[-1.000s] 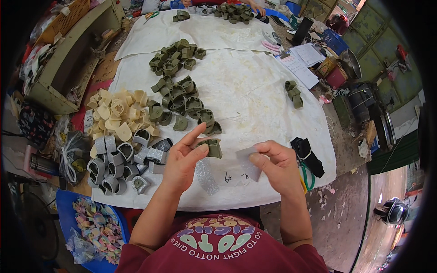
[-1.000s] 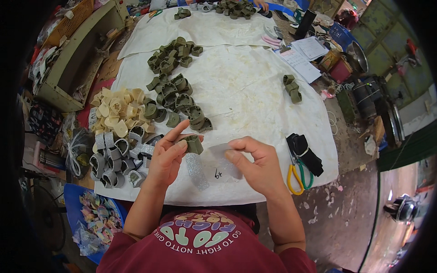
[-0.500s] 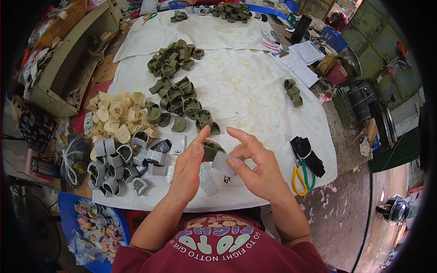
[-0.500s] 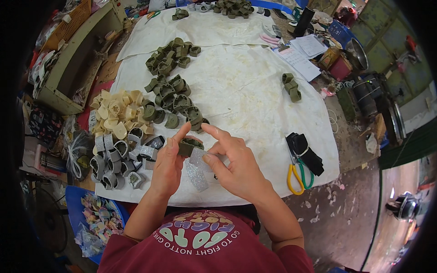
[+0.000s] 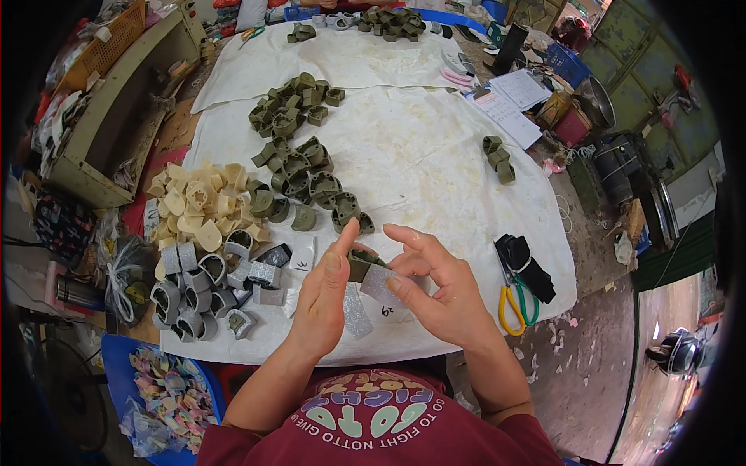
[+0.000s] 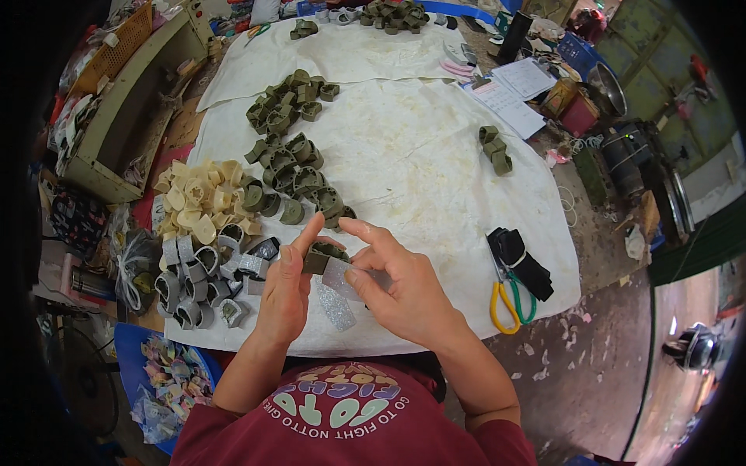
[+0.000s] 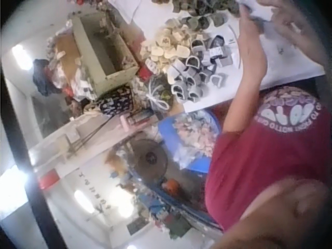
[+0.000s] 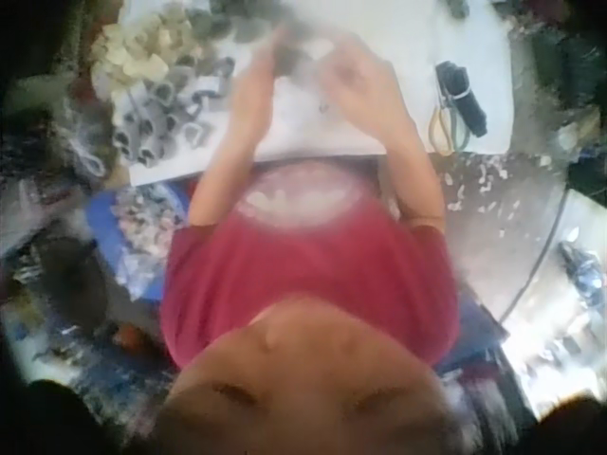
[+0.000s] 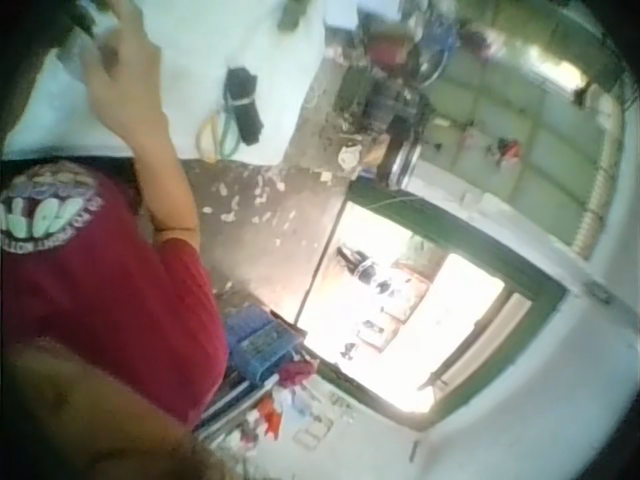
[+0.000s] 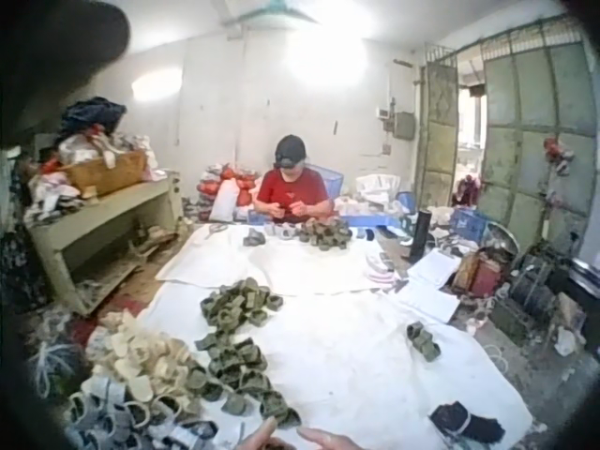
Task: The person wraps small green plastic components with a strip of silver glittery material. They pick up a component, wrap the material around it, and place the finished item into a pile. The person repeats this process for multiple items throughout the video.
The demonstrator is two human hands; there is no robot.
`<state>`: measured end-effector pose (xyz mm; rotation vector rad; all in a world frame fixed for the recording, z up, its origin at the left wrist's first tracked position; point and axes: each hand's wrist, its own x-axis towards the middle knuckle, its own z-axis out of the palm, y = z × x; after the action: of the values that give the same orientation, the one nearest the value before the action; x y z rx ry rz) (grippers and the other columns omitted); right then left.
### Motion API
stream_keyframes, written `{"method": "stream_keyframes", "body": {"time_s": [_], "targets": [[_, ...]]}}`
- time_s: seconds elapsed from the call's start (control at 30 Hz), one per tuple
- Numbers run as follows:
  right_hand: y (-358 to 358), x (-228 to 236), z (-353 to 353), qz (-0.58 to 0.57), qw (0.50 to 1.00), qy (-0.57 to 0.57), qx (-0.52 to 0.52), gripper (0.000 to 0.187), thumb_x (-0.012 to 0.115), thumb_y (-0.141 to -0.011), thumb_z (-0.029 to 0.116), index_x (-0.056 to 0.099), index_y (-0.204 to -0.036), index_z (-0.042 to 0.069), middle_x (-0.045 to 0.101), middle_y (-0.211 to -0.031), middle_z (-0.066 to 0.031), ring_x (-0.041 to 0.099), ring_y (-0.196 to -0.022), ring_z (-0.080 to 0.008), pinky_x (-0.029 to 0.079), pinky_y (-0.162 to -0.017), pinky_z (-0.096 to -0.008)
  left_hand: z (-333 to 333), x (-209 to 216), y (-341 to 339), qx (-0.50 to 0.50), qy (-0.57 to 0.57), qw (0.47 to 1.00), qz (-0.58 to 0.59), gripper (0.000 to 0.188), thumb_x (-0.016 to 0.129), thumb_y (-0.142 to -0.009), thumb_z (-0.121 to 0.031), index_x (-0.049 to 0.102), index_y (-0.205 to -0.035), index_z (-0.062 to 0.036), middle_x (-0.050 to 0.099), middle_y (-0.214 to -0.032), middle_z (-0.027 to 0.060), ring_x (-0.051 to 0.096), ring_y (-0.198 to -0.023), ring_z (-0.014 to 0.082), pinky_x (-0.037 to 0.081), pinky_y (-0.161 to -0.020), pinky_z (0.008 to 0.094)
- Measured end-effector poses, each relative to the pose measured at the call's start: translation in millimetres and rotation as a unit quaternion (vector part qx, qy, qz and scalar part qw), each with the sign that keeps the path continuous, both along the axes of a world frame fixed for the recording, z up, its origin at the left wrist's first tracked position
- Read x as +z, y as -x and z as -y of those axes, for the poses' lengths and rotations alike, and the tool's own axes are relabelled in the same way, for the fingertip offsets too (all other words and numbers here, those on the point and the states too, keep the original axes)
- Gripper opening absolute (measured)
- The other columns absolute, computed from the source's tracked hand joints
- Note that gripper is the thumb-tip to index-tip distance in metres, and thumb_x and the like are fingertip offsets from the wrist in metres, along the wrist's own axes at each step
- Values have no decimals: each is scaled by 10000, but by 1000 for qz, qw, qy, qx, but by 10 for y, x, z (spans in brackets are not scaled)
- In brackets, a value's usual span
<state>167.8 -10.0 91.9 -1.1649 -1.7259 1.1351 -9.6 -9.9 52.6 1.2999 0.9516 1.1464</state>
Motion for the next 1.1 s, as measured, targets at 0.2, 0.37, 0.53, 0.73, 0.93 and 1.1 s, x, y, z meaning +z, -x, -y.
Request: {"method": "stream_keyframes", "body": {"time_s": [0.2, 0.37, 0.53, 0.73, 0.93, 1.1], "targets": [[-5, -10, -5, 7, 1000, -20, -7, 511, 589, -865, 40, 434, -1351, 72, 661, -804, -72, 629, -783, -131, 482, -657, -249, 4, 5, 6, 3, 3, 1000, 4, 545, 339, -1024, -330, 309, -1440, 22, 547, -1183, 92, 512, -1043, 126, 402, -899, 261], [23, -14, 5, -18, 999, 18, -22, 508, 633, -847, 48, 469, -1328, 40, 669, -777, -35, 581, -884, -119, 427, -862, -283, 24, 53, -14, -13, 49, 997, 58, 632, 595, -904, -55, 289, -1454, 6, 506, -1166, 83, 483, -1081, 120, 399, -930, 254], [-4, -26, -1, -23, 999, 12, -20, 491, 626, -849, 41, 475, -1316, 31, 667, -781, -36, 582, -888, -111, 427, -857, -278, 9, 13, -23, -23, 20, 998, 52, 717, 619, -825, 14, 279, -1457, 10, 496, -1182, 89, 483, -1106, 137, 383, -963, 275], [-33, -36, -8, -11, 1000, -22, -1, 492, 592, -856, 26, 461, -1329, 63, 641, -812, -67, 611, -808, -135, 478, -720, -258, 5, -7, -1, -31, -18, 999, 38, 748, 614, -797, 42, 271, -1461, 3, 497, -1195, 97, 492, -1117, 149, 387, -970, 283], [6, -66, 17, 65, 986, -128, -80, 441, 607, -850, 39, 509, -1280, 36, 633, -948, -109, 605, -897, -162, 477, -781, -309, -17, -26, -66, 27, 13, 997, 74, 793, 689, -790, 16, 277, -1465, -36, 546, -1165, 103, 550, -1049, 150, 467, -888, 266], [-68, -525, 312, 52, 961, -238, -128, 420, 645, -863, 128, 535, -1249, 4, 620, -1077, -103, 555, -1054, -180, 440, -897, -356, -24, 29, -87, 78, -65, 989, 111, 909, 723, -760, 17, 191, -1491, -75, 593, -1208, 132, 502, -1200, 231, 398, -1002, 348]]}}
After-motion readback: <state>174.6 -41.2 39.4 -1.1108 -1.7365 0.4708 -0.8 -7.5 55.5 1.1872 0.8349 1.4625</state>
